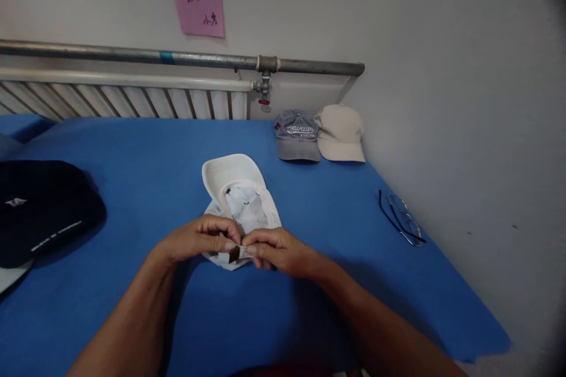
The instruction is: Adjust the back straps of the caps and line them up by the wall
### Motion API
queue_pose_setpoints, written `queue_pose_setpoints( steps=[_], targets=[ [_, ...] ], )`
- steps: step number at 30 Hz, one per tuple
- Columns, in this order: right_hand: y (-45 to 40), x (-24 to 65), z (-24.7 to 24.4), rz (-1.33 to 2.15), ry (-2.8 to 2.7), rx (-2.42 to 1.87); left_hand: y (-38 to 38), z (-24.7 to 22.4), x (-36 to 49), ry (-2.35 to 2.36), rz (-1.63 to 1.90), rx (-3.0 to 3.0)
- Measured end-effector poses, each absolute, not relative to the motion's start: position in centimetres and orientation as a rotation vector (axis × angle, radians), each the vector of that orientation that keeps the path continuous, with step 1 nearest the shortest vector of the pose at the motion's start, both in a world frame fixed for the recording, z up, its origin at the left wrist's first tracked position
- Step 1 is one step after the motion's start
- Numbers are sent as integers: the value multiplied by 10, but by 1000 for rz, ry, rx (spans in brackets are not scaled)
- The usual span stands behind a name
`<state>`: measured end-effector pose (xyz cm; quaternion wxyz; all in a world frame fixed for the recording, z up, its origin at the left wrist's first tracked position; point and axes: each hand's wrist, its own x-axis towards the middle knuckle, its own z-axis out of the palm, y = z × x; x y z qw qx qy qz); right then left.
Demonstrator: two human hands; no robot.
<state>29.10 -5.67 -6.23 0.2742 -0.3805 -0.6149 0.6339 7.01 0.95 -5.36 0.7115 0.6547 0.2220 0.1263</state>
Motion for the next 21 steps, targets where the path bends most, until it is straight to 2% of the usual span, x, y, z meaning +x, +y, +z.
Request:
queue_pose_setpoints(
  steps=[11, 21],
  targets=[
    [-58, 286, -61, 1556, -1627, -1050, 9, -54, 75, 598, 282, 1462],
    [-59, 284, -60, 1715, -1496, -954, 7, -54, 75, 587, 283, 1483]
  ],
)
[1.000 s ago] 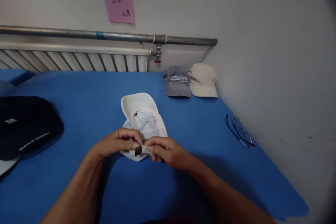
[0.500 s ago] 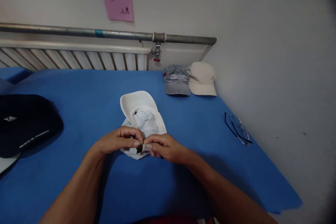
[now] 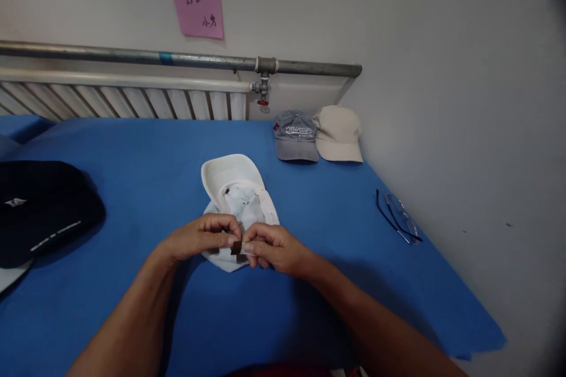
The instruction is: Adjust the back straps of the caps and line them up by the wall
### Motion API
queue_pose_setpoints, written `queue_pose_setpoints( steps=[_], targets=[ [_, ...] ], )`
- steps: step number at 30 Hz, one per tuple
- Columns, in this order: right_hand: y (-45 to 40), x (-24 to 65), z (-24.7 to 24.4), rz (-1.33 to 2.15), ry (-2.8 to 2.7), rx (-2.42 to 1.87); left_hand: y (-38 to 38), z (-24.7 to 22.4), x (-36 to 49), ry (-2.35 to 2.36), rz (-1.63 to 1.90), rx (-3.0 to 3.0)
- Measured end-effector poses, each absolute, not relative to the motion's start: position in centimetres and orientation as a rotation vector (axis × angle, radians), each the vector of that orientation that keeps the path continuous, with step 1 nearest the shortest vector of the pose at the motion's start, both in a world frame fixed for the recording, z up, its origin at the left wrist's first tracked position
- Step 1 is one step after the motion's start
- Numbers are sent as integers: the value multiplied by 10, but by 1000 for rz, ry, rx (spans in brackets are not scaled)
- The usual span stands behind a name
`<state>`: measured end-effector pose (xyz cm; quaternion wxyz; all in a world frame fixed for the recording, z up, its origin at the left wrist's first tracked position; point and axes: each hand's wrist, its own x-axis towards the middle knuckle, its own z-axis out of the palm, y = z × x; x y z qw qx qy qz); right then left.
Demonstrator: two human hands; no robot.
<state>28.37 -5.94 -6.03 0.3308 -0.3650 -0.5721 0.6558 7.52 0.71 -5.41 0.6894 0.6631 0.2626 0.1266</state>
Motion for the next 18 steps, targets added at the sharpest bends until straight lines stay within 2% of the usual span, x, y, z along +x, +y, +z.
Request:
queue_pose_setpoints(
  steps=[7, 13, 18],
  targets=[
    [-59, 280, -62, 1654, -1377, -1009, 5, -55, 76, 664, 394, 1467],
    [-62, 281, -60, 1681, -1358, -964, 3, -51, 73, 473, 391, 1447],
    [-61, 282, -61, 1680, -1357, -873, 1, -52, 75, 486, 385, 1486]
  ],
)
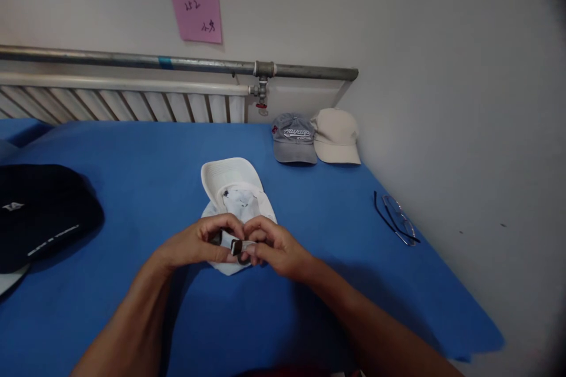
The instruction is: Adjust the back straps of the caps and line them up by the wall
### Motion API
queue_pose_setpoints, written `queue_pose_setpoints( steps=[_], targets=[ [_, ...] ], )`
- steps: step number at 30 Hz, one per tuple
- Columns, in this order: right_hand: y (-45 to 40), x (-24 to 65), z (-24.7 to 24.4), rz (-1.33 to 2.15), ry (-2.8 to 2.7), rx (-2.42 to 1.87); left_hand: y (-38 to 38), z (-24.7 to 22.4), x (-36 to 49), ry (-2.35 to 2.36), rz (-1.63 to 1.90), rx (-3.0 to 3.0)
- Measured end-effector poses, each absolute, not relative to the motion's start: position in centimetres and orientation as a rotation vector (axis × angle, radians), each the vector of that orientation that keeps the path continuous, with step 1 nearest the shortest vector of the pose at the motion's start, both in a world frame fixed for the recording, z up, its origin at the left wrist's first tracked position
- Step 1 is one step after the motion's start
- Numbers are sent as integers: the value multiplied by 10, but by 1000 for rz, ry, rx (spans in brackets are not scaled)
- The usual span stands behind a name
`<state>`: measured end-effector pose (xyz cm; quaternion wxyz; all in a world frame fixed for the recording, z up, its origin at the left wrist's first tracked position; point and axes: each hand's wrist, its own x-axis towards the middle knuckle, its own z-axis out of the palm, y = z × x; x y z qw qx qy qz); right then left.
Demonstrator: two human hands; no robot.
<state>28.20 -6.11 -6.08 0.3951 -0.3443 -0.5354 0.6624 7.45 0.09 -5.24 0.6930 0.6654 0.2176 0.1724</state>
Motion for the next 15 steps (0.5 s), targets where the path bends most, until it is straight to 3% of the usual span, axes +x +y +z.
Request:
queue_pose_setpoints(
  steps=[15],
  targets=[
    [-61, 288, -52, 1746, -1317, -732, -5, -48, 87, 353, 509, 1476]
  ],
)
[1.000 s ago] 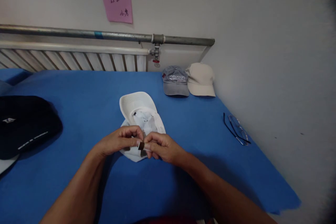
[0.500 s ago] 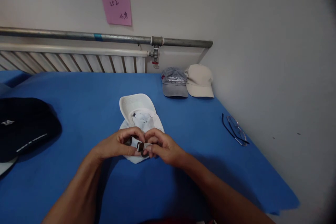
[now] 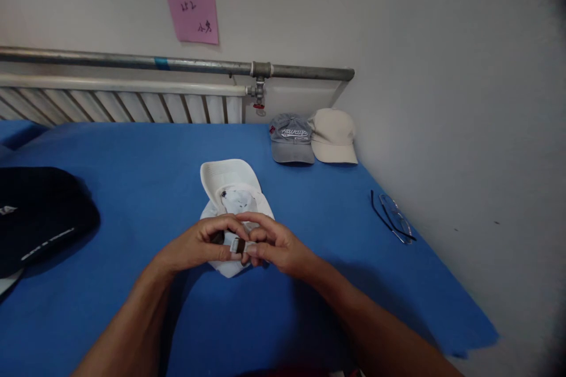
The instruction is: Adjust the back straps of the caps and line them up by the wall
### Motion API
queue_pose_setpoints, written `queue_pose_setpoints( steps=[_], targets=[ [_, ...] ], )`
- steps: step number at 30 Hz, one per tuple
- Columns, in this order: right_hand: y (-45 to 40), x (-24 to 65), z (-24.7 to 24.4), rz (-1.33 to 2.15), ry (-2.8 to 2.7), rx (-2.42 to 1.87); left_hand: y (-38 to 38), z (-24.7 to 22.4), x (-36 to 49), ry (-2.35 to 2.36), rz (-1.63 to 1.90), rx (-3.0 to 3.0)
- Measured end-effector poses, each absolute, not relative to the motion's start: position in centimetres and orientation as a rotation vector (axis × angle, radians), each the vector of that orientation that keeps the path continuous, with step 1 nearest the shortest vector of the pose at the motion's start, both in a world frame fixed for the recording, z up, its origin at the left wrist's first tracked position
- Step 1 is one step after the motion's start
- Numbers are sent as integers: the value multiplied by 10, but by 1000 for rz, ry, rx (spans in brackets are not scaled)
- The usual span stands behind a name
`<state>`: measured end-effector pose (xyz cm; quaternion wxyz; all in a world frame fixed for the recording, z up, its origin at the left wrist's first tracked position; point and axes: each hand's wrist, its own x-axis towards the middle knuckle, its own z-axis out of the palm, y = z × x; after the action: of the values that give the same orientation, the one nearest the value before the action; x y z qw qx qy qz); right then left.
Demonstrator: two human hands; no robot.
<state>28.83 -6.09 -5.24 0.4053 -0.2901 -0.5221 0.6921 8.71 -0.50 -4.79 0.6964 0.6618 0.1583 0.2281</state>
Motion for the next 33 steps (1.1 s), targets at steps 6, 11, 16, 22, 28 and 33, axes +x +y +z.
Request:
queue_pose_setpoints(
  steps=[6, 11, 16, 22, 28, 33],
  targets=[
    [-60, 288, -52, 1724, -1342, -739, -6, -47, 91, 404, 520, 1437],
    [-61, 292, -50, 1521, -1489, -936, -2, -48, 85, 592, 551, 1467],
    [-63, 291, -51, 1543, -1487, -883, -4, -48, 87, 542, 537, 1398],
    [-64, 291, -51, 1490, -1525, -877, -5, -47, 91, 571, 507, 1365],
    [-64, 296, -50, 1141, -1842, -1121, 0, -48, 75, 579, 522, 1350],
    [-68, 296, -51, 972, -1888, -1098, 2, -42, 65, 464, 447, 1503]
  ],
)
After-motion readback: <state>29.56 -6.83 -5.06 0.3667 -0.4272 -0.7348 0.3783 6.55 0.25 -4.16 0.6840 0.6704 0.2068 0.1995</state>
